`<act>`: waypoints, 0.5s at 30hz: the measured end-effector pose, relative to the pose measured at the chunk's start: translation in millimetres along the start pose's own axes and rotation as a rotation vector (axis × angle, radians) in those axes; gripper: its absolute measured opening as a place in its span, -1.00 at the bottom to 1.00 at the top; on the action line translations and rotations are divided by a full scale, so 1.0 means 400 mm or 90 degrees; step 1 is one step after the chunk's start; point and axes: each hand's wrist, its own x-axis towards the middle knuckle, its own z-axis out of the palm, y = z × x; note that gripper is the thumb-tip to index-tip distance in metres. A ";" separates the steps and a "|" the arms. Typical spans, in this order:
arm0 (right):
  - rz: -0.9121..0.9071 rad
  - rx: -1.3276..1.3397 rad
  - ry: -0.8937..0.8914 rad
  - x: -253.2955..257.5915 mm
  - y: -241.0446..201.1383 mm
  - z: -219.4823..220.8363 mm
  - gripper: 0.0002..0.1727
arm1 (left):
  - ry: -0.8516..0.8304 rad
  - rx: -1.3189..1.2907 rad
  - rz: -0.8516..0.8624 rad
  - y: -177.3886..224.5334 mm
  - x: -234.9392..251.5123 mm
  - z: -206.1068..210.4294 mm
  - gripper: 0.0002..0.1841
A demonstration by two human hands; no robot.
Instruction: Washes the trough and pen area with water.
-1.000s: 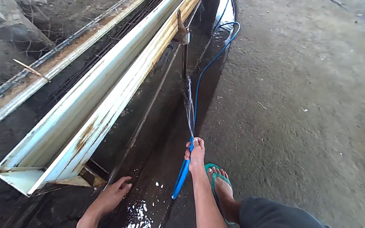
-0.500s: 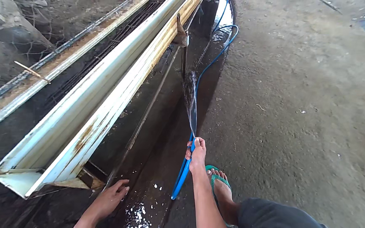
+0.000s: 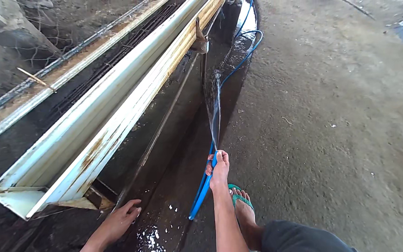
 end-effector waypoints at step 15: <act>-0.056 0.020 -0.008 -0.014 -0.021 0.007 -0.77 | 0.013 0.001 0.020 -0.012 -0.009 -0.002 -0.51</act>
